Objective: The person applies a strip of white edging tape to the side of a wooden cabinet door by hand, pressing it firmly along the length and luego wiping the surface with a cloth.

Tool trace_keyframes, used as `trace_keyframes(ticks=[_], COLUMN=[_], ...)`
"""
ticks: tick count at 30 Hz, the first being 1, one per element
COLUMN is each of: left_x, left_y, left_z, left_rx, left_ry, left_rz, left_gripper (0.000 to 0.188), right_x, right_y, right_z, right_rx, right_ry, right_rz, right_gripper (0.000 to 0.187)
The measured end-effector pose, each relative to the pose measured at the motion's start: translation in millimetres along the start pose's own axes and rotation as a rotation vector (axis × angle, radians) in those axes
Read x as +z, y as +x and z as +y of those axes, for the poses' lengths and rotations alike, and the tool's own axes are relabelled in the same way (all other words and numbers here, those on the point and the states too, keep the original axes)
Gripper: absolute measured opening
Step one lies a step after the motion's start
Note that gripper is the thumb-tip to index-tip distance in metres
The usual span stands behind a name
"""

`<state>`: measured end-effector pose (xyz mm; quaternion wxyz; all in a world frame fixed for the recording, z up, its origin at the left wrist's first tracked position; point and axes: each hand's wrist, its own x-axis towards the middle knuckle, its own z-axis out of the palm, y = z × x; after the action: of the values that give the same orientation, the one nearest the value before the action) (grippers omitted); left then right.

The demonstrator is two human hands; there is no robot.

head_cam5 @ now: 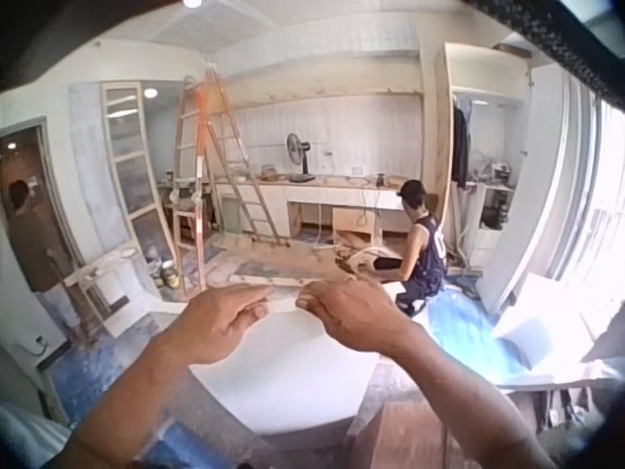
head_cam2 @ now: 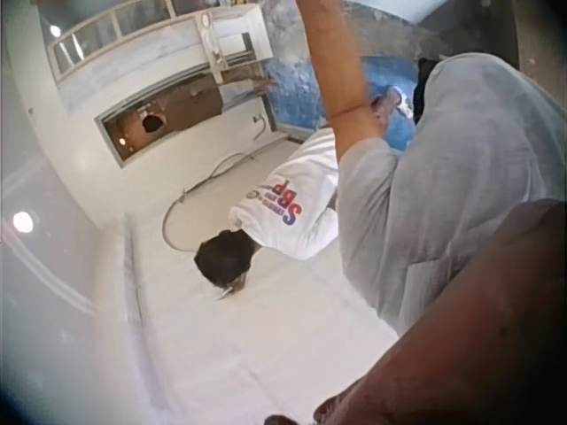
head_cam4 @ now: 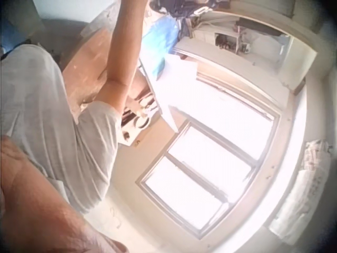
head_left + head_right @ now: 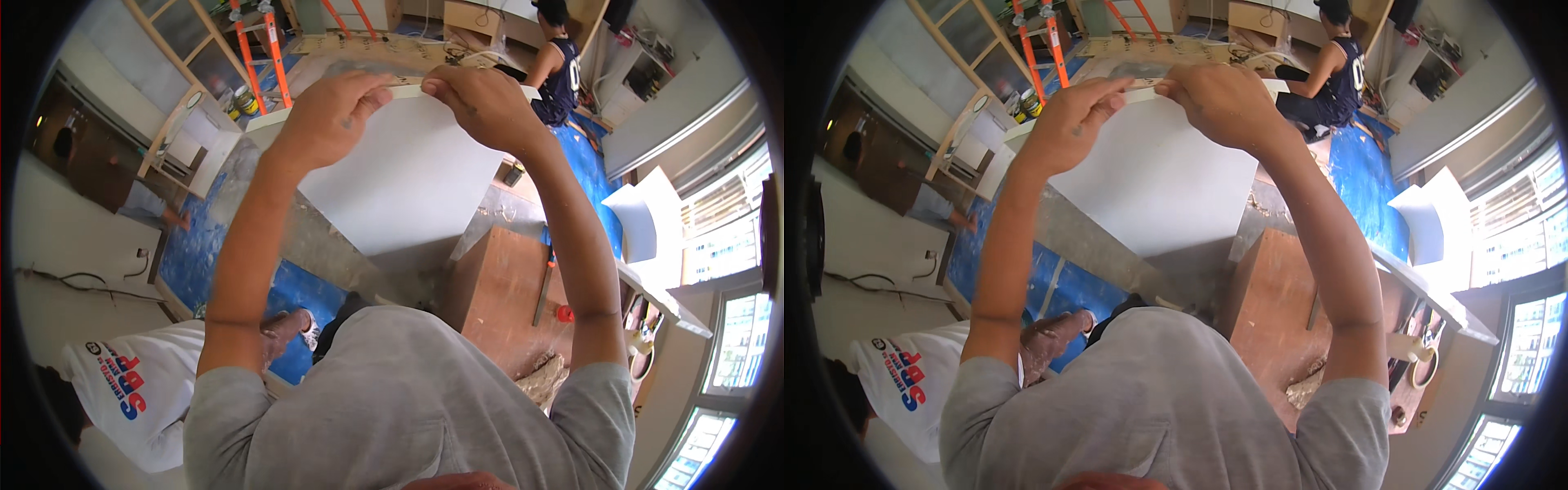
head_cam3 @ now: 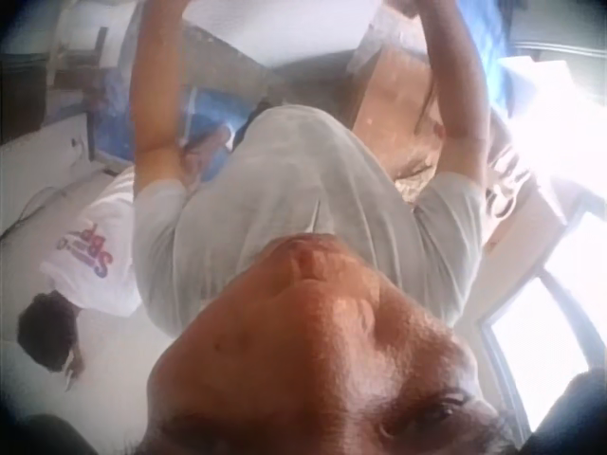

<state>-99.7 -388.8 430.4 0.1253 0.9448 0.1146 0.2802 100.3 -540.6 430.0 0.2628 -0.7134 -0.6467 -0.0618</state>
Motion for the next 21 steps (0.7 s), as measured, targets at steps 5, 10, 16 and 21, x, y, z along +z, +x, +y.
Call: trace_keyframes(ticks=[5, 10, 16, 21], left_x=[-42, -23, -10, -6], left_y=[-18, -26, -37, -44], left_z=[-43, -53, -32, -31], left_rx=[-0.116, -0.166, -0.179, -0.137], left_ry=[-0.081, -0.06, 0.154, 0.188], left_rz=[-0.131, 0.014, 0.091, 0.096], left_gripper=[0.03, 0.024, 0.017, 0.022], right_x=[5, 34, 42, 39], right_y=[14, 44, 42, 42], right_z=[-2, -30, -64, -64], right_rx=[-0.006, -0.245, 0.036, 0.102], right_ry=[0.195, 0.172, 0.06, 0.107], right_rz=[0.014, 0.012, -0.113, -0.132], right_gripper=[0.034, 0.03, 0.035, 0.037])
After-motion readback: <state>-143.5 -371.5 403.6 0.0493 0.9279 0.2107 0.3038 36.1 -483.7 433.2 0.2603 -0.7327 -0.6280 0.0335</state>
